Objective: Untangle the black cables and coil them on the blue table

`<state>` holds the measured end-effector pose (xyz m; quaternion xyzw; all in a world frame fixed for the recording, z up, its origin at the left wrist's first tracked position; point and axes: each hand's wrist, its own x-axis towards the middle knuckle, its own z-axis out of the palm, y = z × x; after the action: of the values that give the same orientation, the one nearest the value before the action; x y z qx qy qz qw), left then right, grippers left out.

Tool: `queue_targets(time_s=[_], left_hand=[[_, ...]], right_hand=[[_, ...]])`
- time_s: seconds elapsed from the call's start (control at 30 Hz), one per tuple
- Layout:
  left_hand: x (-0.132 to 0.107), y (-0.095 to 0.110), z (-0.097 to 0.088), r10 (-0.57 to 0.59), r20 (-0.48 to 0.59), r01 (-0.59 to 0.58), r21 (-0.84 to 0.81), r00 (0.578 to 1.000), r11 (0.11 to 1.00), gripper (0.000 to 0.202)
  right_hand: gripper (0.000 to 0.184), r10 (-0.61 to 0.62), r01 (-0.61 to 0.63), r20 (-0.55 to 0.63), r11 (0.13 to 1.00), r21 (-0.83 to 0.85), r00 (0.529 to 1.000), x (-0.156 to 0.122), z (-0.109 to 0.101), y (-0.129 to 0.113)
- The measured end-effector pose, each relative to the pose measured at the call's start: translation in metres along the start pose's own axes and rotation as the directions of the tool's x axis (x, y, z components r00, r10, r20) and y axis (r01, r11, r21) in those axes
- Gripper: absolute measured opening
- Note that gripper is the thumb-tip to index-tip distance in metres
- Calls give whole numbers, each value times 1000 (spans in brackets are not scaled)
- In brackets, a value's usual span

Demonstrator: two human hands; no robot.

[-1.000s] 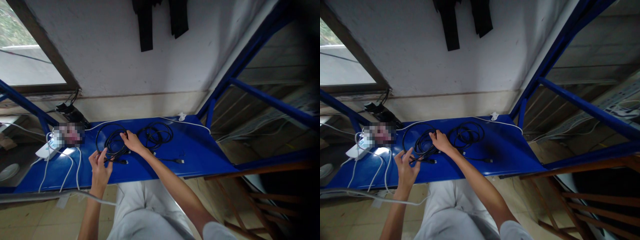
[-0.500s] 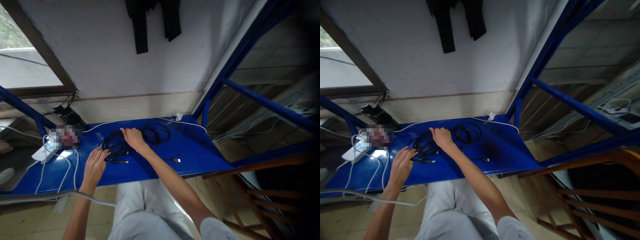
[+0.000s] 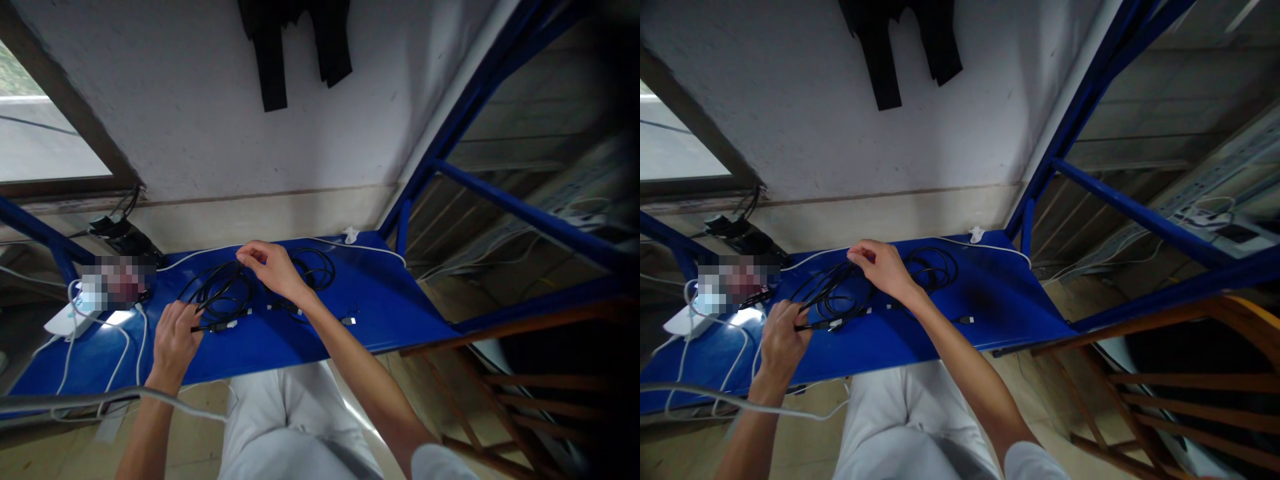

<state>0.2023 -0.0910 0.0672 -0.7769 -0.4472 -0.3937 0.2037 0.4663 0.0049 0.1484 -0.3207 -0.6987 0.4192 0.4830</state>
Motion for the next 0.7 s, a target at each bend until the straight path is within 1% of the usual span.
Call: queue_targets(time_s=[0.1, 0.2, 0.27, 0.37, 0.43, 0.53, 0.6, 0.7], left_hand=[[12, 2, -13, 123, -27, -123, 12, 992, 992, 24], [22, 4, -25, 203, 14, -204, 40, 979, 978, 30], [27, 5, -30, 253, 57, -255, 31, 966, 967, 33], [32, 9, -35, 302, 108, -303, -8, 947, 953, 32], [34, 13, -35, 332, 120, -331, -30, 936, 943, 34], [36, 19, -36, 367, 113, -362, -62, 923, 930, 38], [36, 20, -38, 349, 97, -345, -60, 932, 937, 36], [29, 13, -43, 250, 52, -251, 8, 967, 968, 31]], right_hand=[[26, 76, -58, -63, 966, 251, 995, 1, -2, -11], [27, 118, -68, -114, 926, 371, 986, 3, -2, -20], [26, 109, -45, -148, 922, 384, 983, 2, -3, -23], [26, 70, -4, -175, 935, 355, 982, -2, -4, -26], [26, 51, 19, -190, 937, 350, 981, -5, -4, -26], [28, 57, 27, -229, 937, 348, 972, -6, -7, -22], [28, 62, 41, -292, 942, 334, 954, -6, -12, -18], [26, 43, 103, -448, 950, 296, 893, -14, -30, -13]])
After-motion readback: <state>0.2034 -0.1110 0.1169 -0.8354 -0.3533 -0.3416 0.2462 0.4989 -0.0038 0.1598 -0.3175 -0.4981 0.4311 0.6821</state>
